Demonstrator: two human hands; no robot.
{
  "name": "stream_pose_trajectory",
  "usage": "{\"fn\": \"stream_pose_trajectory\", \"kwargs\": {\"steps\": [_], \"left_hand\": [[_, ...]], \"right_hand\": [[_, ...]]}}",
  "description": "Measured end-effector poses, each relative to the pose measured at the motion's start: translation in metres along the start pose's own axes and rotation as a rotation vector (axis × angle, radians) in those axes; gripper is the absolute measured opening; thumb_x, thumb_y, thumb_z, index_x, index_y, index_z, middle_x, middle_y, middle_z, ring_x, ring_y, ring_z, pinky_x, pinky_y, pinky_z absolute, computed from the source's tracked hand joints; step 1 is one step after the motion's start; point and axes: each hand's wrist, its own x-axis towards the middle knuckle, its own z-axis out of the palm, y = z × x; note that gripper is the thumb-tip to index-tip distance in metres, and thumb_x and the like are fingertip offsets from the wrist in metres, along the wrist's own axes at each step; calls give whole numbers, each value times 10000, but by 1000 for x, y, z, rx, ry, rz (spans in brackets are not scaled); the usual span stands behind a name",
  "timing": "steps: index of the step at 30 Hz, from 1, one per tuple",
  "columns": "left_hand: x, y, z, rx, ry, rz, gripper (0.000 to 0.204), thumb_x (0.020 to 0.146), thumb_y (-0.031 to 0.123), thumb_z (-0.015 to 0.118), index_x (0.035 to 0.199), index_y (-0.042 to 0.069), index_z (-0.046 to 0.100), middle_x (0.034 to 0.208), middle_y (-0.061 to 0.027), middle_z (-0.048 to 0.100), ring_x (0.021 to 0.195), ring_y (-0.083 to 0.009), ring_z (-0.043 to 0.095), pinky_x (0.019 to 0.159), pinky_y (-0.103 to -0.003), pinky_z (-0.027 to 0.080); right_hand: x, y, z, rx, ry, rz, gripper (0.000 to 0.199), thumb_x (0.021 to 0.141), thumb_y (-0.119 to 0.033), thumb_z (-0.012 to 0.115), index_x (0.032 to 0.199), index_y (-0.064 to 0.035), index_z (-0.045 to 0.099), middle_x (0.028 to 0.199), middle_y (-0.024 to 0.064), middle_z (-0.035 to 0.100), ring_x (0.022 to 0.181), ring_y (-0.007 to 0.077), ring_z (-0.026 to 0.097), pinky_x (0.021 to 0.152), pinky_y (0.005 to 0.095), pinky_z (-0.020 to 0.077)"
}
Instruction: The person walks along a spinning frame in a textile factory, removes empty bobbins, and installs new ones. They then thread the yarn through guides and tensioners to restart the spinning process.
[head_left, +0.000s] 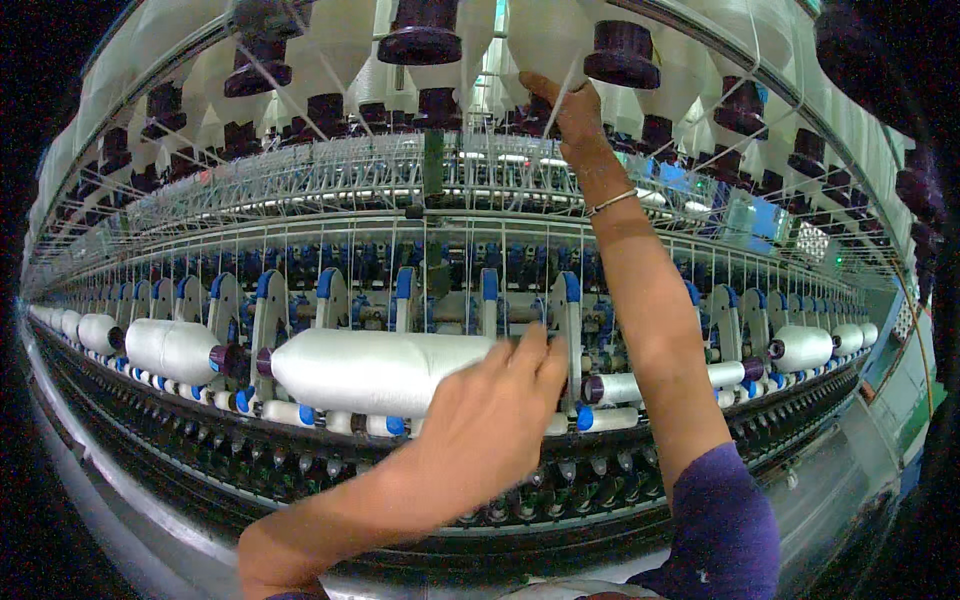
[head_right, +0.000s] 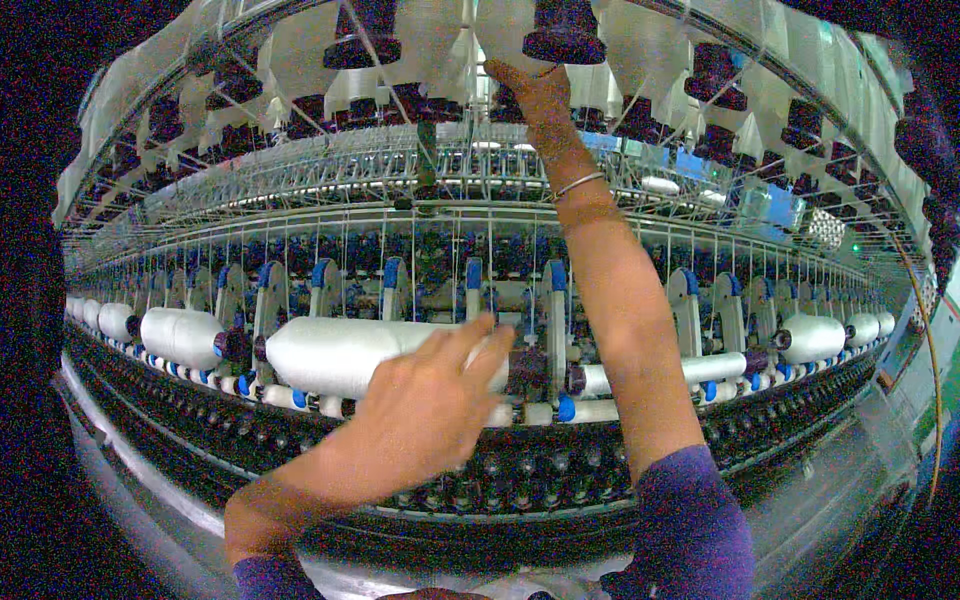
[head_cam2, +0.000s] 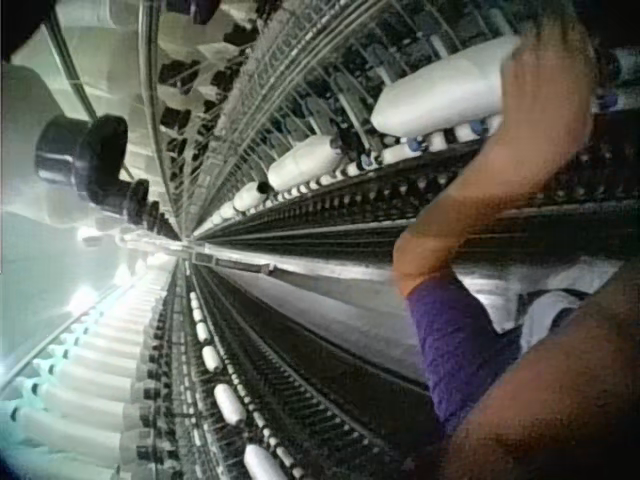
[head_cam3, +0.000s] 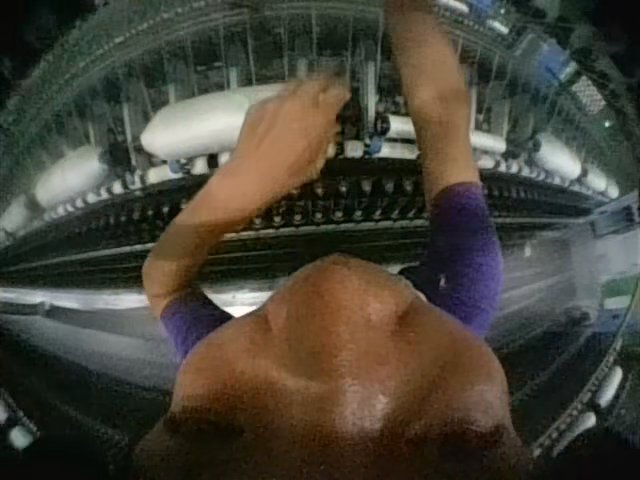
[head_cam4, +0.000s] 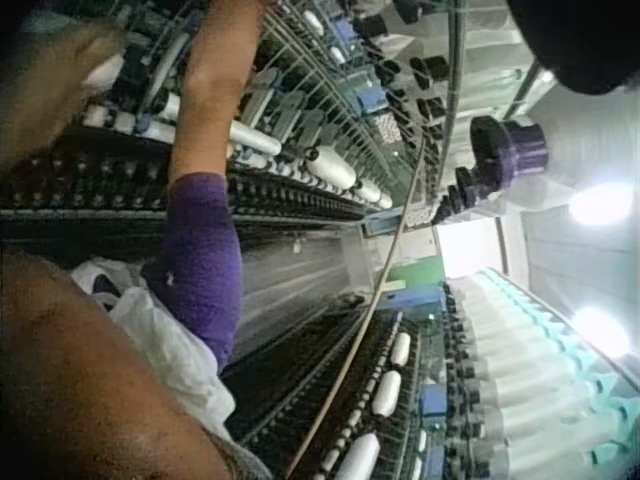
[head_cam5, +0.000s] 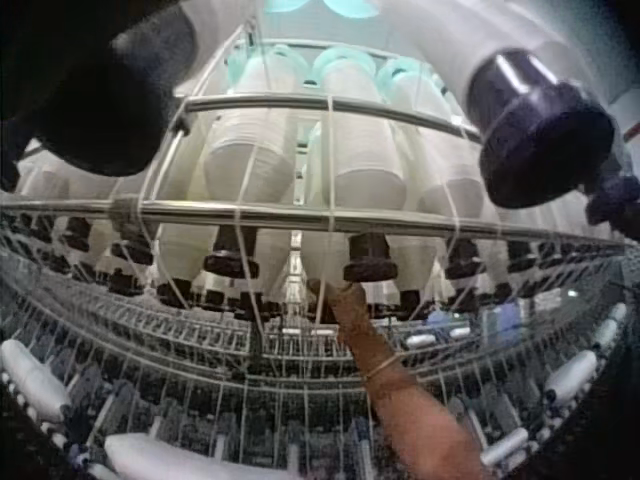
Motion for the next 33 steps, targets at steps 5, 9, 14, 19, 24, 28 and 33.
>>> {"fn": "stream_pose_trajectory", "kwargs": {"steps": [5, 9, 14, 19, 24, 28, 33], "left_hand": [[67, -36, 13, -130, 373, 65, 627, 788, 51, 598, 1347, -43, 330, 1355, -257, 385, 1278, -392, 356, 1058, -410, 329], [140, -69, 1, -40, 781, 145, 611, 805, 20, 565, 1363, -22, 321, 1373, -246, 374, 1287, -396, 341, 1066, -411, 317], [225, -112, -34, 14, 1260, 207, 414, 770, -9, 543, 1179, -21, 482, 1109, -243, 559, 992, -409, 558, 836, -449, 454], [302, -148, -80, -1, 1405, 85, 161, 847, 108, 518, 955, -2, 565, 876, -152, 569, 813, -352, 551, 720, -440, 467], [339, -168, -104, -588, 1402, 152, 146, 847, 103, 526, 926, -12, 570, 830, -154, 576, 780, -348, 562, 694, -434, 472], [335, -180, -107, -403, 1307, 99, 146, 835, 101, 537, 924, -10, 572, 823, -155, 581, 775, -348, 568, 695, -432, 475], [311, -190, -50, -96, 1235, 97, 149, 819, 97, 552, 922, -7, 575, 814, -156, 587, 769, -348, 576, 696, -429, 479]], "right_hand": [[-31, -12, -7, 43, -101, -55, 585, 716, -257, 791, 1153, 3, 501, 1084, 101, 585, 963, 194, 563, 870, 334, 458], [-133, -27, -24, 107, -134, 29, 581, 812, -266, 697, 1244, -11, 405, 1110, 115, 574, 983, 216, 548, 929, 349, 415], [-185, -36, -85, 37, 33, 125, 404, 902, -183, 582, 1237, 20, 481, 1189, 117, 557, 1102, 190, 529, 945, 324, 430], [-82, -8, -58, 361, -145, 141, 343, 909, -192, 576, 1203, -21, 529, 1135, 74, 574, 1010, 166, 546, 916, 277, 413], [-41, 6, -40, 60, -410, -557, 419, 845, -378, 656, 1104, -57, 580, 1034, 47, 585, 833, 135, 555, 761, 260, 436], [-50, -9, -40, 104, -421, -160, 523, 744, -373, 764, 1101, -36, 586, 916, 42, 636, 845, 121, 584, 748, 278, 465], [-64, -27, -52, 311, -277, -103, 420, 751, -321, 754, 1021, -33, 610, 907, 31, 636, 792, 106, 568, 704, 278, 450]]}}
